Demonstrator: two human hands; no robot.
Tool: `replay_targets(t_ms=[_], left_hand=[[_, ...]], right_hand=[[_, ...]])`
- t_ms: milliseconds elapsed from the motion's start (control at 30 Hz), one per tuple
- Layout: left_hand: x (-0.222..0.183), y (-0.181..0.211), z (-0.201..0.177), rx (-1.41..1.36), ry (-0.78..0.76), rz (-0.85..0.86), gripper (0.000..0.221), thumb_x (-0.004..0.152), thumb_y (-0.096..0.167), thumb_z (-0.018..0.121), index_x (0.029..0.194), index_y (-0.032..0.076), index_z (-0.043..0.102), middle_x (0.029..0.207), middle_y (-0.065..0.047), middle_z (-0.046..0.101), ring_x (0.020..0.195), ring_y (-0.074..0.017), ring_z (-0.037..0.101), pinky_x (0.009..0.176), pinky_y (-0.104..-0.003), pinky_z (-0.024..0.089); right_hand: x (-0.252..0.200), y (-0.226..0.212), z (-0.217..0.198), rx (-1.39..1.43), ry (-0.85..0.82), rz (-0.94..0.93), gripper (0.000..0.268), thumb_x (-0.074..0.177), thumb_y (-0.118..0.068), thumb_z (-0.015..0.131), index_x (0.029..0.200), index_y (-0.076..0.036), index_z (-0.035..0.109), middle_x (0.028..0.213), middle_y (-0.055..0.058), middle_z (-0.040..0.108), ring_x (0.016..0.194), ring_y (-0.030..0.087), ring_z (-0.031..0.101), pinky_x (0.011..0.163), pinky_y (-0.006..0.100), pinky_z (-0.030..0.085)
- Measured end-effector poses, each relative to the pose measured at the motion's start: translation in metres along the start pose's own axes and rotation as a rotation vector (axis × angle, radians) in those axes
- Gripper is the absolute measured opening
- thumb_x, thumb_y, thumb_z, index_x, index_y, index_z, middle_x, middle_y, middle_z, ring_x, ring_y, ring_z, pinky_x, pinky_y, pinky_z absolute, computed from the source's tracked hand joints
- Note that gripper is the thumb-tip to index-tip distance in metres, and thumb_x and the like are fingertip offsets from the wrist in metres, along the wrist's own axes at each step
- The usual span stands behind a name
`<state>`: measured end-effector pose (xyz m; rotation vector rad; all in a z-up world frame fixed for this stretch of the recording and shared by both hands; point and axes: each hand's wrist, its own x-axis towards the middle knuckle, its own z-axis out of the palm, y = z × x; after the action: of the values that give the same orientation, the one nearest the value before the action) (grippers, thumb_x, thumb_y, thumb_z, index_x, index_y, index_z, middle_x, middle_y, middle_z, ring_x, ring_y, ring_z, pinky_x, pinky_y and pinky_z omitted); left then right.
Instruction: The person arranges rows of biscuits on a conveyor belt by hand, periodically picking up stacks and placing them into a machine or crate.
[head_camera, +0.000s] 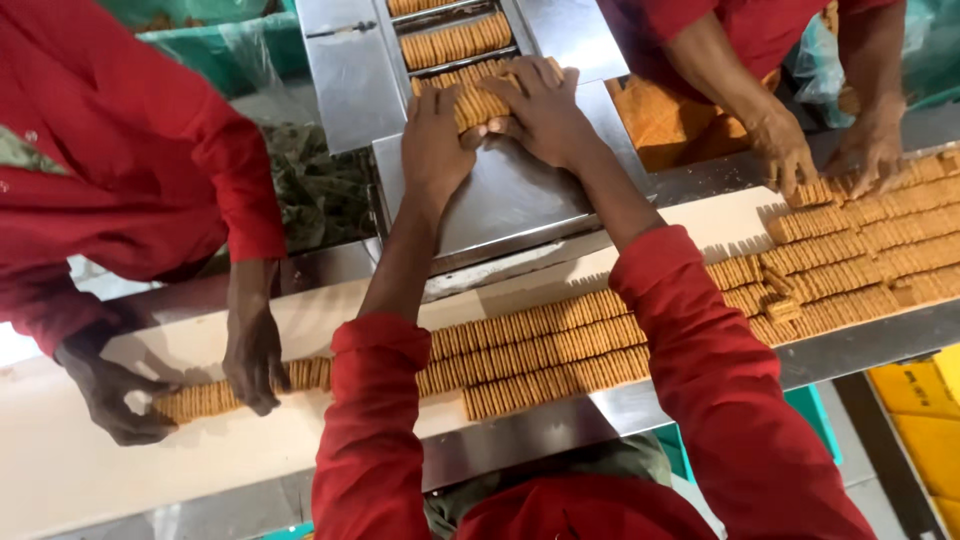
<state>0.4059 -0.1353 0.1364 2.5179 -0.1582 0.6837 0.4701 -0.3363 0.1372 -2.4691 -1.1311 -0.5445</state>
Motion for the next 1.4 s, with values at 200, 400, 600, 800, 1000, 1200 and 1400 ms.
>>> replay_targets(t_ms=[200,400,600,800,1000,1200,1400], left_hand=[[-0.003,-0.003,-0.004,0.046,0.085,0.019,0.064,0.076,0.028,0.089,0.130,0.008,0.061,0.126,-0.014,0.058,0.115,-0.0375,0.054,0.097,-0.047,0.048],[-0.005,0.009,-0.012,0.028,0.115,0.022,0.064,0.073,0.031,0.091,0.129,0.015,0.064,0.118,-0.008,0.059,0.110,-0.0328,0.056,0.093,-0.045,0.051],[-0.003,0.012,-0.013,0.027,0.096,-0.014,0.064,0.072,0.029,0.091,0.131,0.021,0.066,0.113,-0.007,0.060,0.106,-0.0313,0.057,0.090,-0.044,0.051],[-0.001,0.010,-0.011,0.008,0.090,-0.004,0.064,0.070,0.028,0.092,0.129,0.019,0.066,0.113,-0.007,0.061,0.105,-0.0327,0.057,0.091,-0.044,0.051],[0.001,0.013,-0.010,0.018,0.093,0.014,0.063,0.071,0.027,0.091,0.128,0.018,0.066,0.112,-0.008,0.061,0.103,-0.0329,0.057,0.091,-0.044,0.050],[0.004,0.016,-0.010,0.021,0.079,0.029,0.063,0.071,0.028,0.092,0.127,0.017,0.066,0.111,-0.007,0.063,0.102,-0.0331,0.056,0.091,-0.044,0.049],[0.006,0.019,-0.009,0.008,0.077,0.032,0.063,0.071,0.029,0.092,0.127,0.017,0.067,0.112,-0.008,0.063,0.103,-0.0333,0.056,0.092,-0.044,0.049]], right_hand=[[0.000,-0.001,-0.001,0.012,0.031,-0.058,0.054,0.101,-0.046,0.067,0.150,-0.024,0.057,0.144,0.009,0.049,0.138,0.033,0.040,0.102,0.058,0.029],[0.002,-0.003,-0.009,0.045,0.025,-0.069,0.054,0.101,-0.045,0.067,0.149,-0.023,0.058,0.143,0.008,0.049,0.137,0.031,0.041,0.100,0.056,0.032],[0.001,-0.002,-0.015,0.074,0.040,-0.048,0.056,0.098,-0.049,0.071,0.146,-0.022,0.060,0.141,0.009,0.048,0.137,0.030,0.042,0.096,0.055,0.034],[-0.001,0.002,-0.015,0.058,0.102,-0.053,0.061,0.089,-0.046,0.078,0.143,-0.021,0.064,0.141,0.011,0.048,0.136,0.033,0.039,0.098,0.053,0.034],[-0.002,0.004,-0.017,0.078,0.099,-0.054,0.061,0.091,-0.050,0.080,0.142,-0.022,0.064,0.133,0.009,0.052,0.131,0.032,0.041,0.097,0.052,0.033],[-0.004,0.008,-0.020,0.049,0.108,-0.057,0.059,0.092,-0.050,0.078,0.143,-0.024,0.065,0.129,0.009,0.052,0.125,0.030,0.046,0.096,0.050,0.033],[-0.003,0.008,-0.026,0.074,0.094,-0.043,0.057,0.093,-0.055,0.075,0.141,-0.025,0.066,0.125,0.009,0.053,0.124,0.028,0.048,0.094,0.049,0.032]])
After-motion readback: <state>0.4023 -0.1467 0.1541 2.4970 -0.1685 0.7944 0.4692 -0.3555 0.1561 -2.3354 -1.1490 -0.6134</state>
